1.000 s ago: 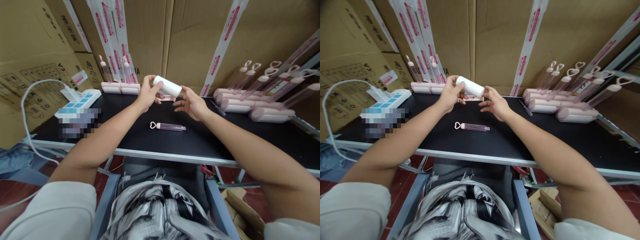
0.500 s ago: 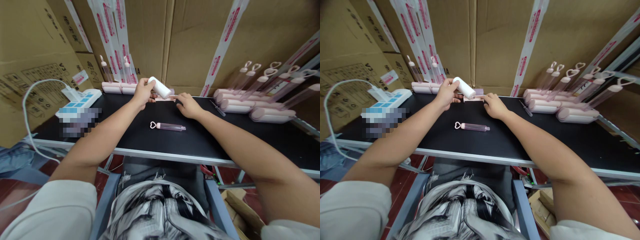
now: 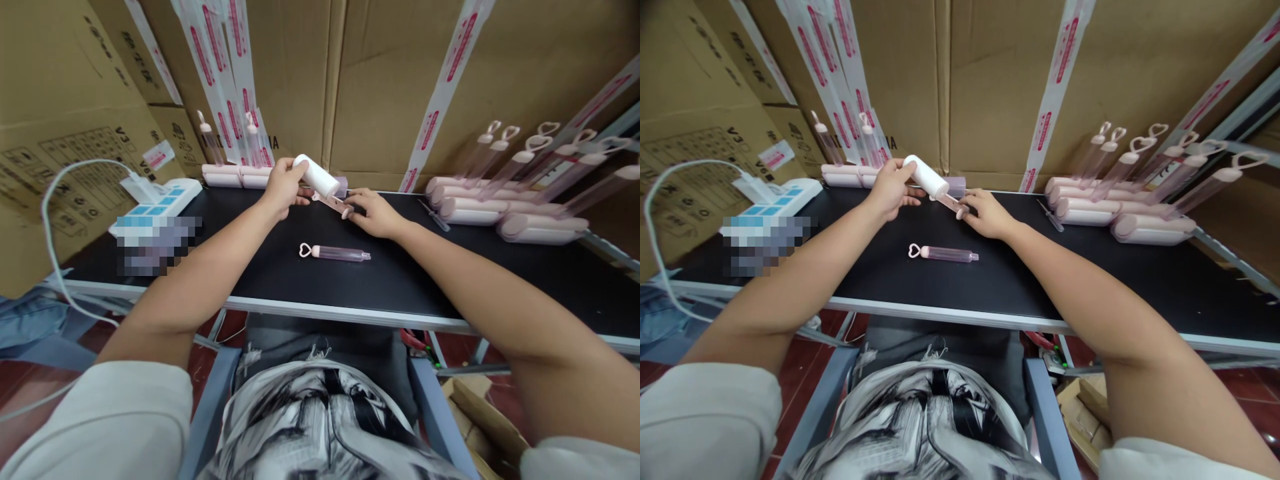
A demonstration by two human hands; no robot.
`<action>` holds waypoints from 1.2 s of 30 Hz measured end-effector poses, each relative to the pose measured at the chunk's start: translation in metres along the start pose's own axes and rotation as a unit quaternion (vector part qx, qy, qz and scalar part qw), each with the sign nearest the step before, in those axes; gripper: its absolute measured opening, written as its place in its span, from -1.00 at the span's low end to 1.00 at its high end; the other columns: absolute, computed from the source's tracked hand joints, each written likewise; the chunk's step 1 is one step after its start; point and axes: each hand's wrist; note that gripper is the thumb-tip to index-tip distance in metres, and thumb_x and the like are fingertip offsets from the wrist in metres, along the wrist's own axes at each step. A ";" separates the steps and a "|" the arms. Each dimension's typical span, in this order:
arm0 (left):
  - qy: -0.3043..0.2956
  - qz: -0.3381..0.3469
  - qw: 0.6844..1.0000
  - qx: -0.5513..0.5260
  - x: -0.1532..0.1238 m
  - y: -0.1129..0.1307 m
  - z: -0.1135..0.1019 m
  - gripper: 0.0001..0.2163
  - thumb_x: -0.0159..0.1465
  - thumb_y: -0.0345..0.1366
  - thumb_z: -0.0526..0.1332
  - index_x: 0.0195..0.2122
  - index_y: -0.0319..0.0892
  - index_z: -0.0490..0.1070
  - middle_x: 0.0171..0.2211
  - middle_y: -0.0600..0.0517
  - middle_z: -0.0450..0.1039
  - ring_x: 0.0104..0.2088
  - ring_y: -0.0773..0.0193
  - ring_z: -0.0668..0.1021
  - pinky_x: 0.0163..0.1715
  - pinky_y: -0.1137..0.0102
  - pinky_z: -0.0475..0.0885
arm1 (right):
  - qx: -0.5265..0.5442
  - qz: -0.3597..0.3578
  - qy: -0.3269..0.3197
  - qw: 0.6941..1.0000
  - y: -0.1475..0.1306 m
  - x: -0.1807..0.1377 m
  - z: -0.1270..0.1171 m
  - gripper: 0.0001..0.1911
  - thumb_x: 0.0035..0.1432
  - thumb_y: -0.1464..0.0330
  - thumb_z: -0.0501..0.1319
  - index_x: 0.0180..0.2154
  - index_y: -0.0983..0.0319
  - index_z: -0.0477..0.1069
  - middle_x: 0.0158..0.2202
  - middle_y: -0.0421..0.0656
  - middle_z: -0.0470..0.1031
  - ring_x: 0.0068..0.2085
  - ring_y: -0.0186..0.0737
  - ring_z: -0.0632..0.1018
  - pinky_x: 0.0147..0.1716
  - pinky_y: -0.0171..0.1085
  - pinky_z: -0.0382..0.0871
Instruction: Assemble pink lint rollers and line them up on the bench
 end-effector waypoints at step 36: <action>-0.116 0.086 0.990 0.003 -0.042 0.003 0.021 -0.73 0.50 -0.17 0.30 0.18 0.00 0.42 -0.08 -0.02 0.60 -0.13 0.09 0.74 -0.27 0.28 0.71 | 0.107 0.027 0.076 0.991 -0.077 -0.012 -0.017 0.23 0.35 -0.13 0.31 0.66 0.05 -0.42 0.66 0.13 -0.01 0.47 0.34 0.43 0.29 0.22 0.55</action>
Point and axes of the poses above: each hand's wrist, its own x-axis towards the middle knuckle, its own z-axis out of the palm, y = z × x
